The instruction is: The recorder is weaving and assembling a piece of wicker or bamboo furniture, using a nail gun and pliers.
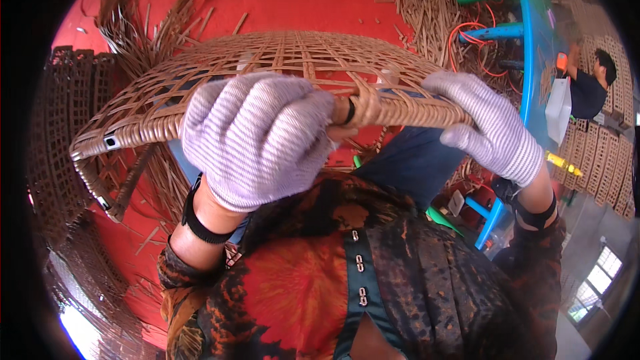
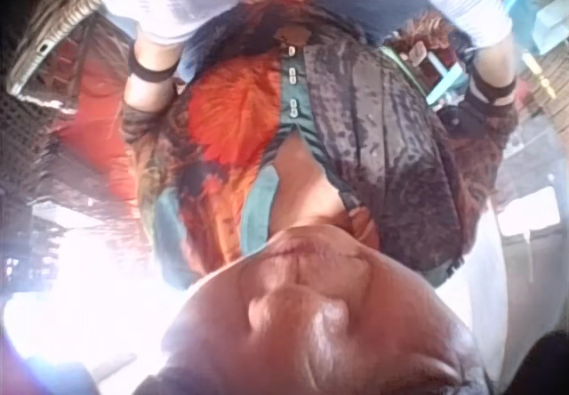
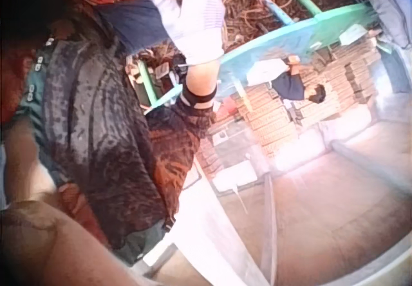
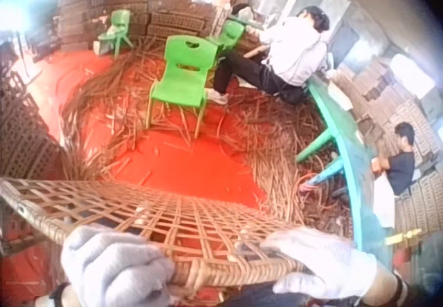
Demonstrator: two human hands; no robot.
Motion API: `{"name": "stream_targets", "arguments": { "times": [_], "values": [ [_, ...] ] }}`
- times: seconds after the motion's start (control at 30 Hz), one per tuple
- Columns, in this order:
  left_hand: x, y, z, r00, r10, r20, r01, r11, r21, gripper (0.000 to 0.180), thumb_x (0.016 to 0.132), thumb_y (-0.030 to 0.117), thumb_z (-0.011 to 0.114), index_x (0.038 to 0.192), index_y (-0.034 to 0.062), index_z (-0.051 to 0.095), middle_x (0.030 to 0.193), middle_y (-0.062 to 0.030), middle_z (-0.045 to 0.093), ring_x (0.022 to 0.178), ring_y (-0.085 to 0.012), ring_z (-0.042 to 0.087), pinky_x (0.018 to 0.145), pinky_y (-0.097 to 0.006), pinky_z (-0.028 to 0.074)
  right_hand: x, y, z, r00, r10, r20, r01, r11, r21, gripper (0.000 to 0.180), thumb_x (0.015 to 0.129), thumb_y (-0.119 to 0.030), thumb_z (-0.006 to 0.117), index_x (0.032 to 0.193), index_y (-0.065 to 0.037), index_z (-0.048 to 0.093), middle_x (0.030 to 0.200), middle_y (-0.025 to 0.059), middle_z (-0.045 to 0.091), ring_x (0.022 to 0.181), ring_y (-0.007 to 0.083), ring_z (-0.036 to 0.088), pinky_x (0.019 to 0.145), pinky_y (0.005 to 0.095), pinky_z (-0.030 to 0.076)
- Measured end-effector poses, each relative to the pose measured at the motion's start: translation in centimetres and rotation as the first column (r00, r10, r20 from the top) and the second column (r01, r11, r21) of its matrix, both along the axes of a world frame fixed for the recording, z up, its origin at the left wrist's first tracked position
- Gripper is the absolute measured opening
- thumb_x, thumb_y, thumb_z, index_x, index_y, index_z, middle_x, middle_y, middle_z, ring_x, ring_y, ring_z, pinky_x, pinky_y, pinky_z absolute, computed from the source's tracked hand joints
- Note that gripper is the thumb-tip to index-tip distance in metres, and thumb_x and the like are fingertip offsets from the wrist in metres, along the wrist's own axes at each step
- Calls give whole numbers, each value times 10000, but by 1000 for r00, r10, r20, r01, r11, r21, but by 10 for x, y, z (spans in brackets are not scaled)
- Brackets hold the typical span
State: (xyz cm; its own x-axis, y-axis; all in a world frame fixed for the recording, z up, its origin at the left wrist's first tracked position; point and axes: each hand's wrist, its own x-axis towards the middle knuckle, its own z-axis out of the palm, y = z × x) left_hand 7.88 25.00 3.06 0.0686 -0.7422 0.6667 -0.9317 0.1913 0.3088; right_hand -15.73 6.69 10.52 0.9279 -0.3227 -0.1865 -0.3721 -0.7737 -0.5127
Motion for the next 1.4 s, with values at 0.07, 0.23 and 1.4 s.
{"name": "stream_targets", "arguments": {
  "times": [0.07, 0.23, 1.4],
  "values": [
    [2, -7, 3, 999, -23, 26, 23, 1000, -16, 362, 596, 272, 891, 857, 144, 676, 822, -10, 682, 759, -225, 666, 681, -356, 489, -16, 4, -4, 998, -47, -38, 41, 988, -147, 589, 801, -323, 802, 1296, -75, 602, 1221, 172, 655, 1138, 395, 614, 975, 461, 491],
    [25, -39, 15, 998, -20, 54, 20, 1000, -2, 375, 589, 268, 906, 798, 96, 646, 767, -63, 634, 690, -276, 618, 667, -371, 479, -16, -12, -23, 982, -39, 185, 101, 934, -342, 335, 886, -241, 713, 1128, -48, 584, 937, 158, 686, 868, 361, 687, 748, 448, 548],
    [55, -141, -21, -200, 207, -958, 595, 802, 50, 437, 860, 124, 732, 1277, 119, 600, 1065, -28, 654, 956, -197, 653, 827, -362, 557, -9, 35, -31, 965, -261, 39, 259, 965, 49, 405, 954, -294, 587, 1139, 34, 438, 769, 248, 669, 718, 437, 678, 661, 543, 540]
  ]
}}
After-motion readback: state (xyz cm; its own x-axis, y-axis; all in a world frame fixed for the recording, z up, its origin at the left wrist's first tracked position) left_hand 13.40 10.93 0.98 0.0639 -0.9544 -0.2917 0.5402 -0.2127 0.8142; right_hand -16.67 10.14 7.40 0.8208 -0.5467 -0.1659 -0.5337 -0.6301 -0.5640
